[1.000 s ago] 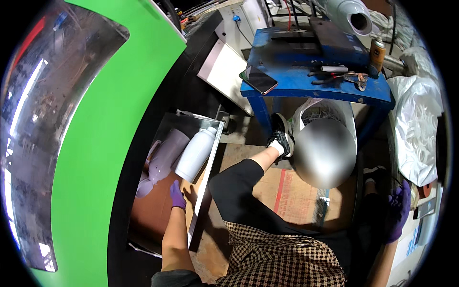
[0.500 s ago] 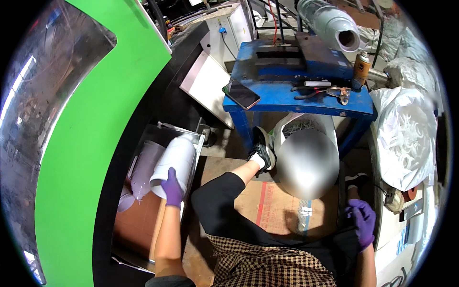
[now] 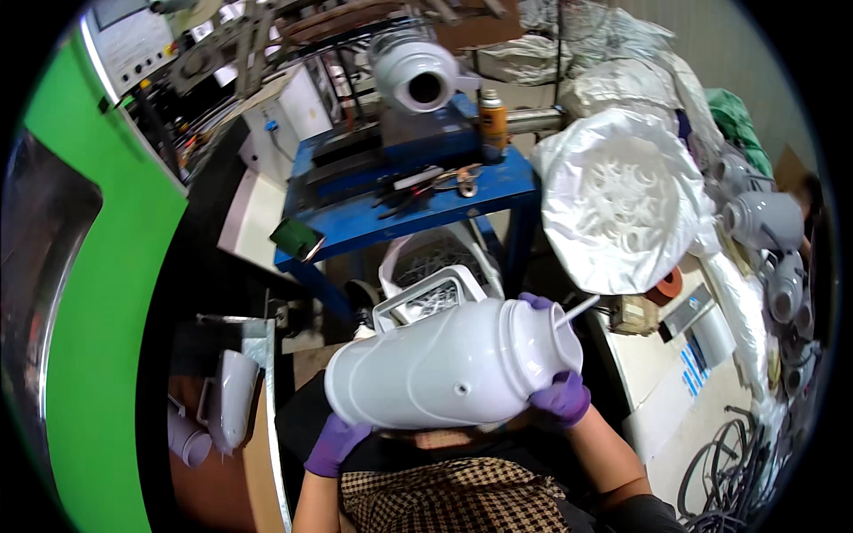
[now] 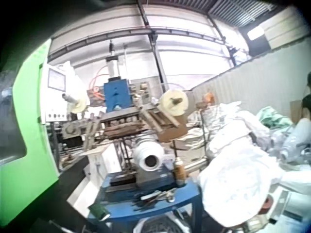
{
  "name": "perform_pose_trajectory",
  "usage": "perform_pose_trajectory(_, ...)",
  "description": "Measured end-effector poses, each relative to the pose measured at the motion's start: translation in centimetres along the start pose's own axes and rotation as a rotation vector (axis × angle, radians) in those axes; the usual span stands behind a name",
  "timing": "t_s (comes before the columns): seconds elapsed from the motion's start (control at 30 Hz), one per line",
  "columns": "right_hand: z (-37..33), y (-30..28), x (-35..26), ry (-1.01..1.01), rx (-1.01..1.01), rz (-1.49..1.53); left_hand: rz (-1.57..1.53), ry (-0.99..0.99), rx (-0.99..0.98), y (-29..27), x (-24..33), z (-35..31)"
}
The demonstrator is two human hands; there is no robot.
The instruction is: The person assembles white plastic sprayers by attaching grey handles and nozzles to the bottles. They repeatedly pick up bottles, attach components, and place the finished units on a nearby table.
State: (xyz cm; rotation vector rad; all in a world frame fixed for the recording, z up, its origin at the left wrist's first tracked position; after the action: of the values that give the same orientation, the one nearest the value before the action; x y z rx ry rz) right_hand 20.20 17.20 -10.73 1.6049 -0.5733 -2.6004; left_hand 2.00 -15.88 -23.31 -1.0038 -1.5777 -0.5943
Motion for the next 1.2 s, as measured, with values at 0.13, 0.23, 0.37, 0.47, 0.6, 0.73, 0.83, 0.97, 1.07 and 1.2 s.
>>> perform_pose_trajectory(0.13, -2.4, -0.7, -0.3, -0.088, -0.032, -0.566, 0.570, 0.372, 0.246, 4.4, 5.5, 2.6)
perform_pose_trajectory(0.23, -2.8, 1.2, 1.1, -0.153, -0.111, -0.912, 0.863, 0.556, -0.049, 11.8, 12.2, 4.2)
perform_pose_trajectory(0.37, -4.5, 2.1, 3.8, 0.015, -0.325, -0.713, 0.639, 0.593, -0.117, 15.4, 12.2, 6.5)
perform_pose_trajectory(0.47, -6.2, 2.6, 3.9, 0.087, -0.348, -0.623, 0.656, 0.599, -0.050, 15.4, 10.3, 5.5)
perform_pose_trajectory(0.6, -8.3, 5.1, 3.8, 0.014, -0.547, -1.226, 0.796, 0.553, 0.083, 15.9, 9.4, 5.1)
perform_pose_trajectory(0.73, -8.5, 5.6, 4.2, 0.090, -0.442, -1.377, 0.845, 0.567, 0.141, 15.6, 10.9, 5.2)
perform_pose_trajectory(0.83, -7.6, 6.0, 3.7, 0.101, -0.397, -1.419, 0.870, 0.611, 0.121, 15.8, 11.9, 5.0)
perform_pose_trajectory(0.97, -6.8, 5.5, 4.6, 0.196, -0.424, -1.490, 0.844, 0.671, 0.080, 16.5, 12.7, 5.3)
perform_pose_trajectory(1.07, -7.6, 4.2, 6.2, 0.285, -0.440, -1.440, 0.907, 0.713, 0.044, 18.0, 13.2, 5.6)
perform_pose_trajectory(1.2, -7.6, 4.3, 5.1, 0.239, -0.394, -1.470, 0.904, 0.757, 0.088, 18.2, 13.4, 5.6)
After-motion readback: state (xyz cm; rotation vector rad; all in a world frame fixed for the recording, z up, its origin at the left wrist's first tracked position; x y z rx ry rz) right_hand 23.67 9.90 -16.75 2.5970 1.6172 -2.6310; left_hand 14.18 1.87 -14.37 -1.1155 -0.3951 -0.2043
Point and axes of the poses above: each hand's wrist, its own z-axis towards the middle knuckle, its own y-axis out of the palm, x = y × z, the point moved 6 cm from there along z, towards the middle knuckle, and after that the axes turned 12 degrees about -x, right-handed, at the moved point
